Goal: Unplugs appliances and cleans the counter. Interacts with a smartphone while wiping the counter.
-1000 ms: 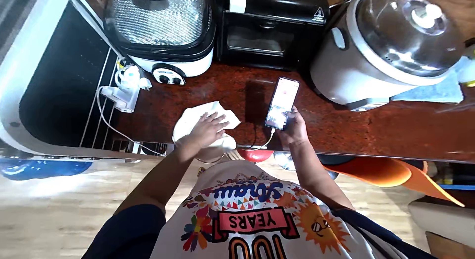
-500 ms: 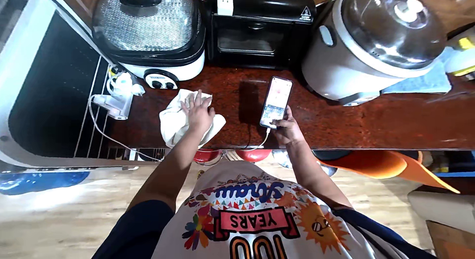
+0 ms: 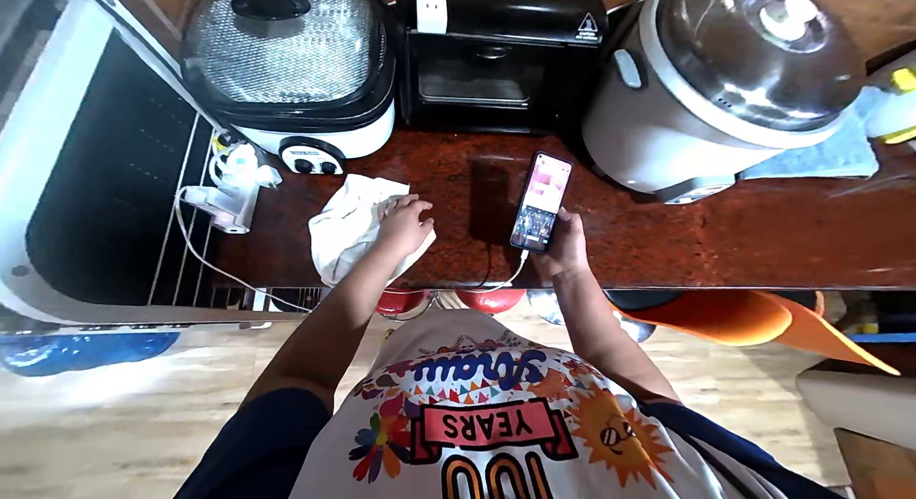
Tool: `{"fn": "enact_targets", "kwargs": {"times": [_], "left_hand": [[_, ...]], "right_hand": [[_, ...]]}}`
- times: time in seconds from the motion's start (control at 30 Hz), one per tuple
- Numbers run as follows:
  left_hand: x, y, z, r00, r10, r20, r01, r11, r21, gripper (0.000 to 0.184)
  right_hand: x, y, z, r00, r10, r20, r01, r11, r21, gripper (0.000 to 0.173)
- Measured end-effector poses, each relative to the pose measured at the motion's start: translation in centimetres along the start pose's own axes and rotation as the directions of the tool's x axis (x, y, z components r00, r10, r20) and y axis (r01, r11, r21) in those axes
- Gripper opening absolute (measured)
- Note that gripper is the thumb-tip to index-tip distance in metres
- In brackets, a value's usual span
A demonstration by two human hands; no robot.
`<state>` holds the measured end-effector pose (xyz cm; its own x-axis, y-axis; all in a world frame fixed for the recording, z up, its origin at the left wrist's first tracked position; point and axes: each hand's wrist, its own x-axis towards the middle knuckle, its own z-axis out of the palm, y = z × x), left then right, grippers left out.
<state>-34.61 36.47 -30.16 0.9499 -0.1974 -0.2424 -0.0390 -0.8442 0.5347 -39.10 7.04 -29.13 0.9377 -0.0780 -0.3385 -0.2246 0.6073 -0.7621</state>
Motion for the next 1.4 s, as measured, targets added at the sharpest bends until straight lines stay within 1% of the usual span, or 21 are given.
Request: {"fn": "enact_targets", "kwargs": {"times": [0.1, 0.17, 0.23, 0.27, 0.33, 0.43, 0.47, 0.53, 0.6, 0.63, 0.7, 0.73, 0.77, 0.83, 0.93, 1.1, 1.23, 1.3, 1.33, 1.4], "left_hand": [[-0.4, -3.4, -0.9, 0.994, -0.064, -0.089, 0.073, 0.991, 0.110, 0.041], [-0.9, -7.2, -0.8, 0.980, -0.115, -0.165, 0.141, 0.978, 0.157, 0.047], [-1.4, -10.6, -0.2, 0.961, -0.158, -0.227, 0.208, 0.954, 0.216, 0.054], [-1.6, -11.4, -0.1, 0.953, -0.176, -0.246, 0.232, 0.946, 0.224, 0.055], [-1.4, -11.3, -0.3, 0.944, -0.217, -0.249, 0.270, 0.941, 0.203, 0.055], [-1.3, -9.2, -0.8, 0.924, -0.273, -0.268, 0.305, 0.948, 0.086, 0.051], [-1.2, -7.9, -1.0, 0.924, -0.254, -0.287, 0.275, 0.961, 0.035, 0.048], [-1.3, -4.4, -1.1, 0.944, -0.165, -0.286, 0.161, 0.986, -0.040, 0.045], [-1.4, -0.4, -0.9, 0.977, -0.083, -0.196, 0.043, 0.979, -0.199, 0.042], [-1.4, 1.5, -0.6, 0.992, -0.047, -0.116, 0.007, 0.945, -0.327, 0.041], [-1.4, 5.0, 0.2, 0.999, 0.029, 0.039, -0.001, 0.812, -0.584, 0.042], [-1.3, 6.3, 0.8, 0.995, 0.065, 0.081, 0.006, 0.744, -0.669, 0.043], [-1.2, 7.4, 1.4, 0.989, 0.091, 0.117, 0.021, 0.697, -0.717, 0.045], [-1.2, 8.8, 1.9, 0.979, 0.114, 0.169, 0.051, 0.664, -0.746, 0.049], [-1.1, 9.7, 2.2, 0.979, 0.097, 0.181, 0.064, 0.693, -0.718, 0.053], [-0.8, 10.0, 2.5, 0.983, 0.089, 0.163, 0.050, 0.717, -0.695, 0.055], [-0.5, 10.1, 2.9, 0.987, 0.084, 0.134, 0.031, 0.726, -0.687, 0.052], [-0.6, 10.1, 2.9, 0.988, 0.083, 0.129, 0.029, 0.727, -0.686, 0.050], [-0.6, 10.1, 2.8, 0.988, 0.087, 0.130, 0.027, 0.725, -0.688, 0.050], [-0.7, 10.0, 2.6, 0.986, 0.099, 0.134, 0.023, 0.718, -0.695, 0.049]], "right_hand": [[0.0, -0.1, 0.4, 0.999, -0.001, -0.044, 0.001, 1.000, -0.005, 0.038], [-0.1, -0.3, 0.7, 0.998, 0.000, -0.066, 0.000, 1.000, 0.003, 0.039], [-0.1, -0.1, 0.6, 0.998, -0.002, -0.055, 0.002, 1.000, 0.003, 0.040], [0.0, -0.1, 0.6, 0.999, -0.004, -0.052, 0.004, 1.000, 0.000, 0.040], [0.0, 0.0, 0.4, 0.997, -0.011, -0.076, 0.011, 1.000, -0.002, 0.038], [0.0, 0.2, 0.6, 0.995, -0.013, -0.103, 0.012, 1.000, -0.008, 0.032], [-0.1, 0.1, 0.7, 0.995, -0.013, -0.098, 0.012, 1.000, -0.015, 0.032], [-0.3, 0.1, 0.9, 0.998, -0.010, -0.064, 0.007, 0.999, -0.047, 0.036], [-0.5, 0.2, 1.2, 1.000, -0.003, 0.002, 0.004, 0.997, -0.076, 0.040], [-0.7, 0.2, 1.3, 0.999, 0.001, 0.038, 0.002, 0.996, -0.087, 0.041], [-1.0, 0.3, 1.9, 0.997, 0.003, 0.074, 0.006, 0.993, -0.114, 0.041], [-1.0, 0.4, 2.1, 0.995, -0.002, 0.097, 0.014, 0.992, -0.127, 0.041], [-0.9, 0.6, 2.0, 0.991, -0.008, 0.132, 0.025, 0.991, -0.132, 0.041], [-0.7, 1.1, 2.0, 0.983, -0.027, 0.180, 0.050, 0.991, -0.125, 0.037], [-0.9, 1.1, 2.3, 0.985, -0.031, 0.171, 0.052, 0.992, -0.117, 0.033], [-1.2, 0.8, 2.4, 0.982, -0.035, 0.185, 0.056, 0.993, -0.108, 0.031], [-0.9, 0.9, 2.1, 0.976, -0.041, 0.214, 0.064, 0.993, -0.100, 0.030], [-0.8, 1.0, 2.1, 0.978, -0.041, 0.204, 0.062, 0.993, -0.098, 0.029], [-0.8, 1.0, 2.2, 0.981, -0.035, 0.188, 0.055, 0.994, -0.099, 0.030], [-0.9, 0.9, 2.3, 0.988, -0.015, 0.155, 0.030, 0.995, -0.096, 0.038]]}}
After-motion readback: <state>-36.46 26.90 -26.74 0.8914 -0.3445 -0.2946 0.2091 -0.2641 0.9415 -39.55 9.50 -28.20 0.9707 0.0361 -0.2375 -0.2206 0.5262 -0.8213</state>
